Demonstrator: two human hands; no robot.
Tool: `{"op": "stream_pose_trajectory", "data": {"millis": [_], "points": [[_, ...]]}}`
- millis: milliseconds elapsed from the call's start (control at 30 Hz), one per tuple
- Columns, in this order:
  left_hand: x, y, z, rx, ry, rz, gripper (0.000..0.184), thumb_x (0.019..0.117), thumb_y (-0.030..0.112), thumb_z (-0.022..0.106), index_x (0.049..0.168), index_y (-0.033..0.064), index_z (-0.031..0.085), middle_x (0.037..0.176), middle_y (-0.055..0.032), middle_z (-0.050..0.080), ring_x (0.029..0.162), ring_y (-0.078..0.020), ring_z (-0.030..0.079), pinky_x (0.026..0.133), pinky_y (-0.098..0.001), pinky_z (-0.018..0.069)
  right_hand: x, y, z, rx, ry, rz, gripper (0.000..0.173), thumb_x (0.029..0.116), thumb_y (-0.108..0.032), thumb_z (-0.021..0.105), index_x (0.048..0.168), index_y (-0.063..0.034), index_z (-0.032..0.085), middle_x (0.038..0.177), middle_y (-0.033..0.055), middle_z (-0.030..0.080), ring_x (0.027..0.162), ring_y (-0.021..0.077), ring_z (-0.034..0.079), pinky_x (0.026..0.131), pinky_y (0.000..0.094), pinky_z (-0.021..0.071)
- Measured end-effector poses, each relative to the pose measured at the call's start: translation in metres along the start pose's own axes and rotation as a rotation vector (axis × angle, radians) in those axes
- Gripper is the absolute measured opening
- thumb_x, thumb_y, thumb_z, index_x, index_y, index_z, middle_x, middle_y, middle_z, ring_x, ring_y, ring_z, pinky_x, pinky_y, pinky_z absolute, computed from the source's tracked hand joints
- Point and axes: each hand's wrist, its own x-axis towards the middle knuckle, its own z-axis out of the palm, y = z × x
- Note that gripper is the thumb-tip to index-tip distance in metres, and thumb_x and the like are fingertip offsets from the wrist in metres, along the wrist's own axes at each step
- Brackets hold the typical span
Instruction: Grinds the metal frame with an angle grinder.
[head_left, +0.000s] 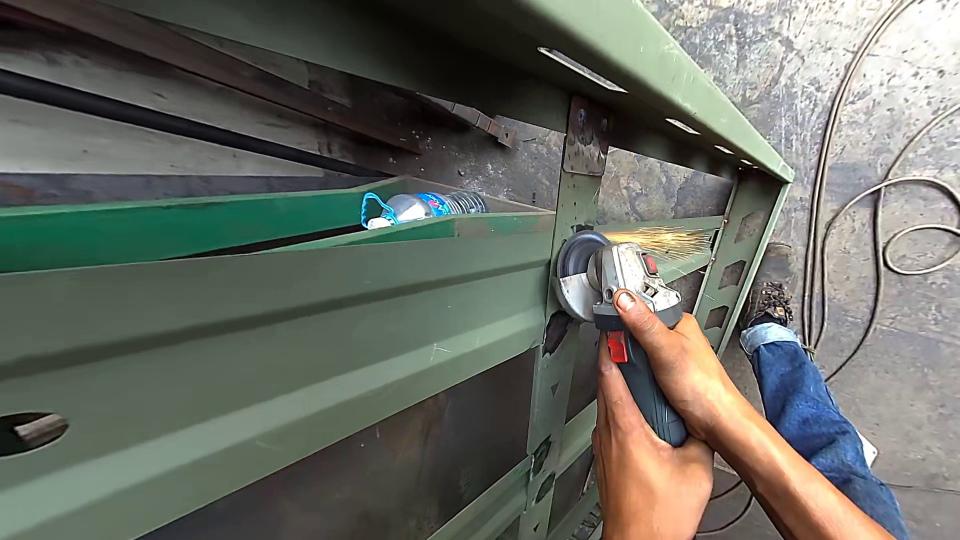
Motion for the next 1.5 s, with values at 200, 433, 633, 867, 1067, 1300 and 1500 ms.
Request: {"op": "stream_pose_trajectory", "data": {"millis": [200, 433, 633, 867, 1067, 1300, 1500], "points": [[-0.003, 0.0, 0.003, -0.006, 0.015, -0.004, 0.123, 0.0537, 0.025, 0.087, 0.157, -0.0012, 0.025, 0.139, -0.0161, 0.057, 0.119, -0.0184, 0.062, 0.094, -0.0394, 0.0568, 0.001, 0.001, -0.002, 0.003, -0.015, -0.002, 0.065, 0.0794, -0.083, 0.064, 0.093, -0.0199, 0.075, 0.075, 0.0074, 0.071, 0.066, 0.0206, 0.07, 0.058, 0.0393, 0.0588], [-0.015, -0.009, 0.001, -0.002, 0.004, -0.027, 0.124, 0.0533, 0.025, 0.088, 0.156, -0.003, 0.025, 0.143, -0.0172, 0.055, 0.123, -0.0184, 0.06, 0.098, -0.0385, 0.0552, -0.006, 0.015, 0.002, -0.006, -0.017, 0.022, 0.064, 0.0794, -0.082, 0.065, 0.088, -0.0197, 0.075, 0.073, 0.0056, 0.071, 0.066, 0.0195, 0.07, 0.06, 0.0389, 0.0589], [-0.009, -0.01, 0.009, -0.027, 0.011, -0.011, 0.123, 0.0539, 0.024, 0.086, 0.158, 0.0019, 0.024, 0.141, -0.0154, 0.055, 0.122, -0.0177, 0.06, 0.098, -0.0384, 0.055, -0.003, 0.014, -0.003, -0.017, -0.025, 0.024, 0.065, 0.0794, -0.083, 0.064, 0.089, -0.0192, 0.074, 0.072, 0.0064, 0.07, 0.064, 0.0199, 0.069, 0.057, 0.0396, 0.0573], [-0.005, -0.004, 0.009, -0.058, 0.003, -0.015, 0.124, 0.0549, 0.025, 0.087, 0.159, 0.0042, 0.023, 0.141, -0.0143, 0.055, 0.123, -0.0168, 0.059, 0.1, -0.0381, 0.0544, -0.002, 0.004, -0.005, -0.035, -0.015, 0.009, 0.066, 0.0788, -0.085, 0.063, 0.089, -0.0204, 0.074, 0.071, 0.0066, 0.07, 0.063, 0.0204, 0.069, 0.055, 0.0399, 0.0569], [-0.003, -0.003, 0.007, -0.057, 0.01, -0.011, 0.123, 0.0553, 0.026, 0.087, 0.158, 0.0042, 0.024, 0.14, -0.0134, 0.056, 0.121, -0.0165, 0.06, 0.098, -0.0385, 0.055, -0.002, 0.001, -0.004, -0.06, -0.015, 0.018, 0.064, 0.0786, -0.083, 0.065, 0.088, -0.0204, 0.074, 0.07, 0.0057, 0.07, 0.062, 0.0194, 0.068, 0.054, 0.0397, 0.0565], [-0.009, -0.002, 0.007, -0.069, 0.04, -0.002, 0.123, 0.0543, 0.025, 0.087, 0.157, -0.003, 0.024, 0.142, -0.0183, 0.054, 0.124, -0.0184, 0.059, 0.101, -0.0376, 0.0532, -0.003, 0.002, -0.003, -0.045, -0.023, 0.007, 0.06, 0.0795, -0.08, 0.067, 0.089, -0.0204, 0.074, 0.071, 0.0045, 0.07, 0.064, 0.0184, 0.069, 0.057, 0.0387, 0.0577], [-0.003, -0.001, 0.009, -0.072, 0.016, -0.005, 0.123, 0.0546, 0.024, 0.087, 0.157, -0.0004, 0.024, 0.141, -0.0163, 0.055, 0.123, -0.017, 0.059, 0.1, -0.037, 0.0539, 0.0, -0.001, -0.006, -0.033, -0.008, 0.01, 0.063, 0.0794, -0.081, 0.066, 0.087, -0.0195, 0.074, 0.07, 0.0056, 0.069, 0.062, 0.0196, 0.069, 0.055, 0.0393, 0.0567]]}}
